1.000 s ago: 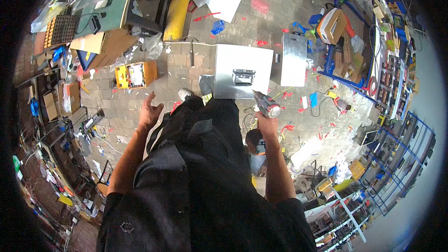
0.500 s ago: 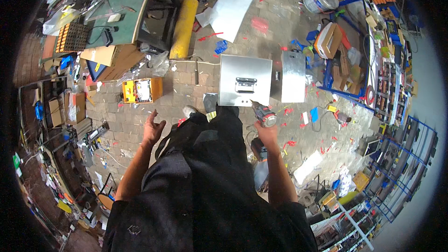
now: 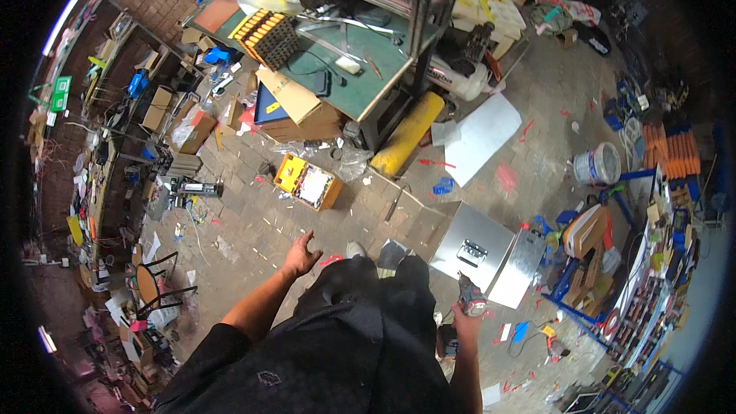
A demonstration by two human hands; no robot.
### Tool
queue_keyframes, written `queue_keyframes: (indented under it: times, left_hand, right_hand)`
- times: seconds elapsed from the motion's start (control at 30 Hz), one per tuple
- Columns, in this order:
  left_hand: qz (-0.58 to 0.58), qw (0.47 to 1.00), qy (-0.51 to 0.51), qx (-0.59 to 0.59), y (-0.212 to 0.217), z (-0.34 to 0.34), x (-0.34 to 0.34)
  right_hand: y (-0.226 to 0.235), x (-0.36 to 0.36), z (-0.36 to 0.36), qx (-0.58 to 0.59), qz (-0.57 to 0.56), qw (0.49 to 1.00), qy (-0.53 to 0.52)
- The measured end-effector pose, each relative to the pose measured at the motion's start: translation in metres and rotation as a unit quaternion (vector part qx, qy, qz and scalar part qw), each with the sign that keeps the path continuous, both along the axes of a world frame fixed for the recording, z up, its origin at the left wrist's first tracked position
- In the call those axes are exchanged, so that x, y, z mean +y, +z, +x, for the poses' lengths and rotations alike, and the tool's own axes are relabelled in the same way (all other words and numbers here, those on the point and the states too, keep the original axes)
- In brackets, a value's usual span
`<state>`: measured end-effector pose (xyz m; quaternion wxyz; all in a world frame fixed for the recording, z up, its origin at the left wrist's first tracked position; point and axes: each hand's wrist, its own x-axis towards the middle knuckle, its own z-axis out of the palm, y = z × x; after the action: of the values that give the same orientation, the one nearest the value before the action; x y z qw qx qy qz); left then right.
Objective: The person walks through a cluttered workshop, picks up a small component, and moves to a workbench. They handle wires and a power supply, then return to a metal box to install a latch using a screwdriver. The person tightens screws and tests the latch before walking away.
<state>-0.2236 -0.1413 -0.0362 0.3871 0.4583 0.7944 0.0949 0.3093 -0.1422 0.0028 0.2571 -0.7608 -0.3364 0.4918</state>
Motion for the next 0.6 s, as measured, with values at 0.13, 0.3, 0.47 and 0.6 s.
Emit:
queue_keyframes:
  times: [0.13,0.3,0.47,0.6]
  left_hand:
    - [-0.006,0.998,0.044,-0.033,-0.008,-0.017,-0.023]
    - [0.021,0.997,0.066,-0.026,-0.023,-0.047,-0.053]
    - [0.034,0.992,0.123,-0.012,-0.005,-0.081,-0.075]
    - [0.051,0.982,0.179,0.015,0.007,-0.095,-0.102]
  right_hand:
    - [0.033,0.026,-0.03,0.008,-0.005,1.0,0.0]
    - [0.05,0.072,-0.063,0.002,0.03,0.998,0.048]
    - [0.06,0.139,-0.125,0.001,0.126,0.99,0.069]
    - [0.048,0.204,-0.176,0.029,0.185,0.977,0.107]
